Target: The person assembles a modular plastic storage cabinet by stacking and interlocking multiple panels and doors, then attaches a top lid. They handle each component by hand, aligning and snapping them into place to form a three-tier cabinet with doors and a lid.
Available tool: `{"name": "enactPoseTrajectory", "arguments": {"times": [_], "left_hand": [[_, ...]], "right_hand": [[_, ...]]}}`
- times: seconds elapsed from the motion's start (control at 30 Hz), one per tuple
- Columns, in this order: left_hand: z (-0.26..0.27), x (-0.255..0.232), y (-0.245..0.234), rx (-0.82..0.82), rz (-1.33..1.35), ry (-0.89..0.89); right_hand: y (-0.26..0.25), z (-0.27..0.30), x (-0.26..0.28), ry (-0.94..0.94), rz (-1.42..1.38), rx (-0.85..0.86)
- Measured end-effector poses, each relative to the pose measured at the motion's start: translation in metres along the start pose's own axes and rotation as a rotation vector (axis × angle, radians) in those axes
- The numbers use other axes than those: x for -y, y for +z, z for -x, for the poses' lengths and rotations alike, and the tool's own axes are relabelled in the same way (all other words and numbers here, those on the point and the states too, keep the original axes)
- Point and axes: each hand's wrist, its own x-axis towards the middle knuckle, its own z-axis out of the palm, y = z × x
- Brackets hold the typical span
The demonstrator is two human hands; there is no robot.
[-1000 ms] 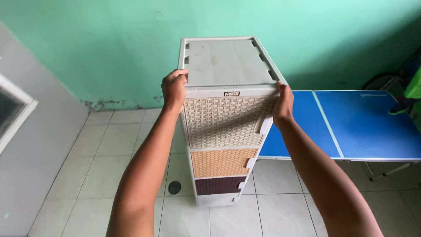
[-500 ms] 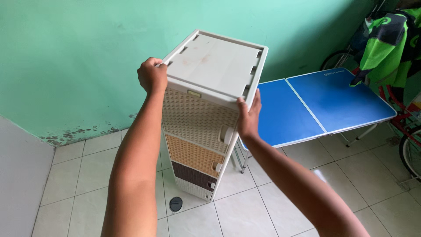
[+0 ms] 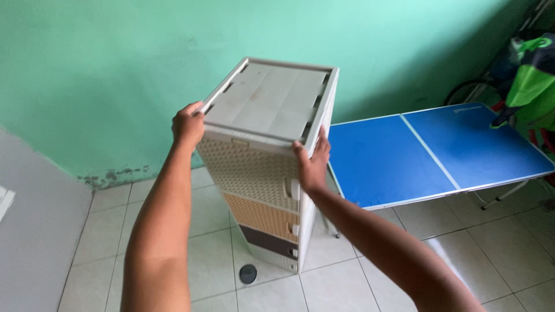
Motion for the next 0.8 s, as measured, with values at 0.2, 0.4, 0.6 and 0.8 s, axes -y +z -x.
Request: {"name": "enactPoseTrajectory", "arguments": {"times": [0.2, 0.4, 0.6, 0.8], "left_hand": [[0.007, 0.004, -0.009, -0.108, 0.016, 0.026], [0.036, 0.01, -0.015, -0.221, -0.063, 0.017], [0.07, 0.0, 0.002, -0.324, -0.141, -0.005], [0.084, 0.003, 0.013, -0.548, 0.128, 0.238]], "right_hand": [[0.008, -0.025, 0.014, 0.003, -0.05, 0.089], [0.017, -0.064, 0.01, 0.029, -0.202, 0.122], [0.029, -0.15, -0.028, -0.066, -0.376, 0.277], [0.088, -0.239, -0.052, 0.08, -0.434, 0.399]]}}
